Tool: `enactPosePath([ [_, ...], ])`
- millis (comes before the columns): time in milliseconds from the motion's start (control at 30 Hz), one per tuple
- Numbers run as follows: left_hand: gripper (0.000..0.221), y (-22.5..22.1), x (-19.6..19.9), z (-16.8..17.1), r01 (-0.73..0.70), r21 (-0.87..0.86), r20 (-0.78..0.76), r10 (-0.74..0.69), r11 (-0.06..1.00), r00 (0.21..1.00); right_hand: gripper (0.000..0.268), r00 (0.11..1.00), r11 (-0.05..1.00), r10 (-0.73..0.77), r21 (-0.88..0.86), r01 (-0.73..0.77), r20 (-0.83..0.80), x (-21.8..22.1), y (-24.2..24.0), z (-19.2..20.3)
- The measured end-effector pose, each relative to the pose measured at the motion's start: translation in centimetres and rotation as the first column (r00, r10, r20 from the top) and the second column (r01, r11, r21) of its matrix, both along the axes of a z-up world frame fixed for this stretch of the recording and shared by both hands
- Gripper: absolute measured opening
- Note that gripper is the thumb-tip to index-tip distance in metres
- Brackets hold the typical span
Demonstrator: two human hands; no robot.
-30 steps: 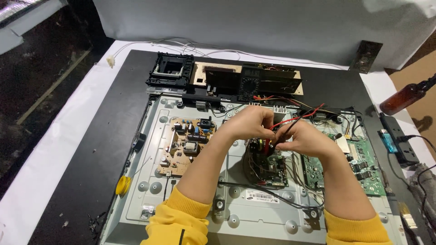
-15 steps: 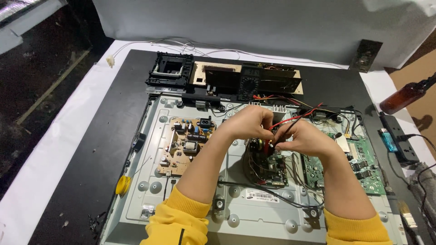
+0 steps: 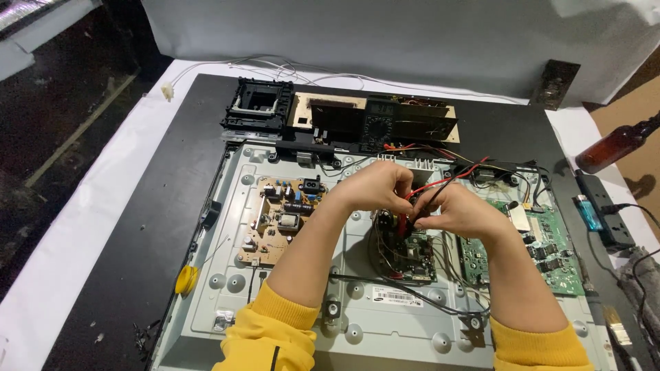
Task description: Testing and diagnosing internal circuits of a disassembled television using a screwdriver and multimeter probes.
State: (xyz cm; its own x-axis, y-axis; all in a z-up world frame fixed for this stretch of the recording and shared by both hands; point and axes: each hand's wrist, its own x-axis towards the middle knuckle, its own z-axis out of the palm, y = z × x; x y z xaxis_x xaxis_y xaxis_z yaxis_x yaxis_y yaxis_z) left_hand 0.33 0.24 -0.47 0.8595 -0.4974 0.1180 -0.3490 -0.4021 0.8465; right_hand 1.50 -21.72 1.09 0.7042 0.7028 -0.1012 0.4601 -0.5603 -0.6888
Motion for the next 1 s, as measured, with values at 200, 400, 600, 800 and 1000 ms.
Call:
enactPosePath([
  [200,0.02,0.2,-0.1,0.1,0.007,-0.028,-0.049,-0.009,1.0,0.999,0.013,1.0,1.0,0.012,-0.003,-0.012,-0.017,0.3,-0.3,-0.5],
  [400,0.017,0.2,-0.1,0.3,0.022,-0.04,-0.053,-0.024,0.999,0.998,0.013,1.0,1.0,0.006,-0.01,-0.007,-0.022,0.2,-0.2,-0.4],
  [600,0.017,0.4,-0.3,0.5,0.004,-0.044,-0.039,-0.006,0.999,0.999,0.013,0.999,1.0,-0.028,0.006,0.028,-0.017,-0.3,-0.2,0.8],
  [800,0.015,0.7,-0.5,0.7,0.033,-0.038,-0.062,-0.036,0.999,0.997,0.014,0.999,0.999,0.024,0.032,-0.023,-0.023,-0.4,0.1,-0.1],
  [1000,0.017,0.8,-0.5,0.7,0.045,-0.047,-0.05,-0.047,0.998,0.998,0.014,0.999,0.999,0.035,0.036,-0.034,-0.026,0.2,-0.1,-1.3],
])
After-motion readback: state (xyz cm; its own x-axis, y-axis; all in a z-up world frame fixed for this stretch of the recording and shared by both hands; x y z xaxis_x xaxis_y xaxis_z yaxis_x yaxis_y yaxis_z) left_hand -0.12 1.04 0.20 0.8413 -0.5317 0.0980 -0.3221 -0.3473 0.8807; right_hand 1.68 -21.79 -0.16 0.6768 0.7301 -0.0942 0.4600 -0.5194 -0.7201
